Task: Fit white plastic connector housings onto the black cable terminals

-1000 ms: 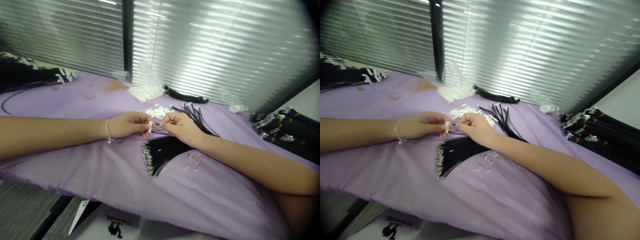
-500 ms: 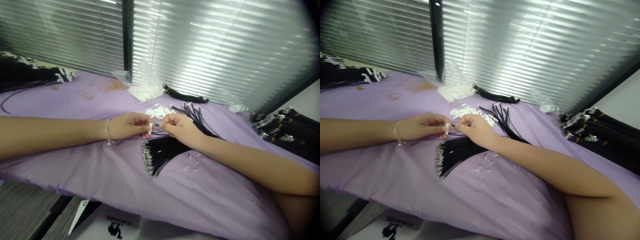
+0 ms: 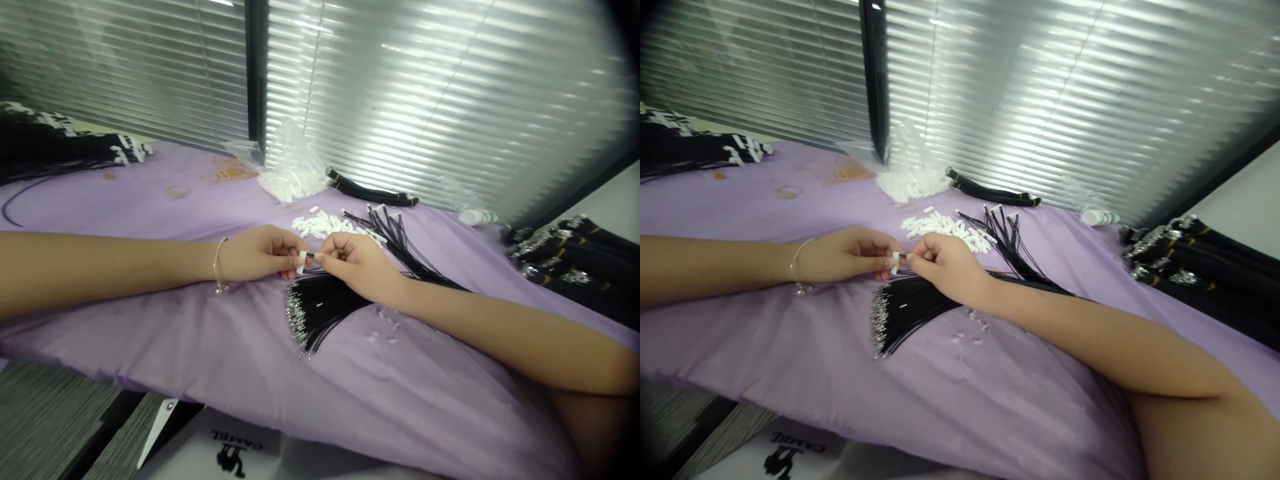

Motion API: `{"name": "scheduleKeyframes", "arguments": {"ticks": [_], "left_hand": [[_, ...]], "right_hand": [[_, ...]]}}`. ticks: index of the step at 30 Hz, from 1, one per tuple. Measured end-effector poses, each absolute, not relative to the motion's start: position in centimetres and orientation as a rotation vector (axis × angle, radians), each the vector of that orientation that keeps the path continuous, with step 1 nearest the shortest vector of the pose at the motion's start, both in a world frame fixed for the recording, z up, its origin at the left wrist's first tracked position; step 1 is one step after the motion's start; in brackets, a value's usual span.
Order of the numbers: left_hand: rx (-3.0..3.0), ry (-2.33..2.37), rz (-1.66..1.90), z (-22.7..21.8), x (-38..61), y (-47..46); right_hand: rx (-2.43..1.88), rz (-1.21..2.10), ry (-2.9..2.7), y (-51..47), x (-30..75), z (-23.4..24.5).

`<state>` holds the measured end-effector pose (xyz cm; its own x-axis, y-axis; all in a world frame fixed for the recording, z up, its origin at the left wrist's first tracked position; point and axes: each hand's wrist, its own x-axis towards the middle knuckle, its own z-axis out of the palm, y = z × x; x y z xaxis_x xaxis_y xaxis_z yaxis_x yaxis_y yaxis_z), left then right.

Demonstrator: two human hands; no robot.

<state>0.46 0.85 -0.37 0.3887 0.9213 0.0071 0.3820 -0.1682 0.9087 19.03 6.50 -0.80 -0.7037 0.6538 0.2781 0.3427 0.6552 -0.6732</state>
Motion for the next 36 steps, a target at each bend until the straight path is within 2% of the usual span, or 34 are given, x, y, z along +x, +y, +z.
{"name": "scheduleKeyframes", "arguments": {"ticks": [16,22,28,36], "left_hand": [[1.729,1.191,0.736,-0.46,0.56,0.84],[1.682,1.201,0.747,-0.32,0.55,1.0],[1.685,1.198,0.735,-0.17,0.45,0.92],[1.686,1.193,0.731,-0.02,0.48,0.85]], "right_hand": [[-0.743,0.825,-2.427,6.26,18.62,-1.09],[-0.732,1.018,-2.369,6.36,18.56,-0.92],[-0.762,0.937,-2.41,6.46,18.7,-0.88],[-0.762,1.054,-2.413,6.77,18.56,-0.82]]}}
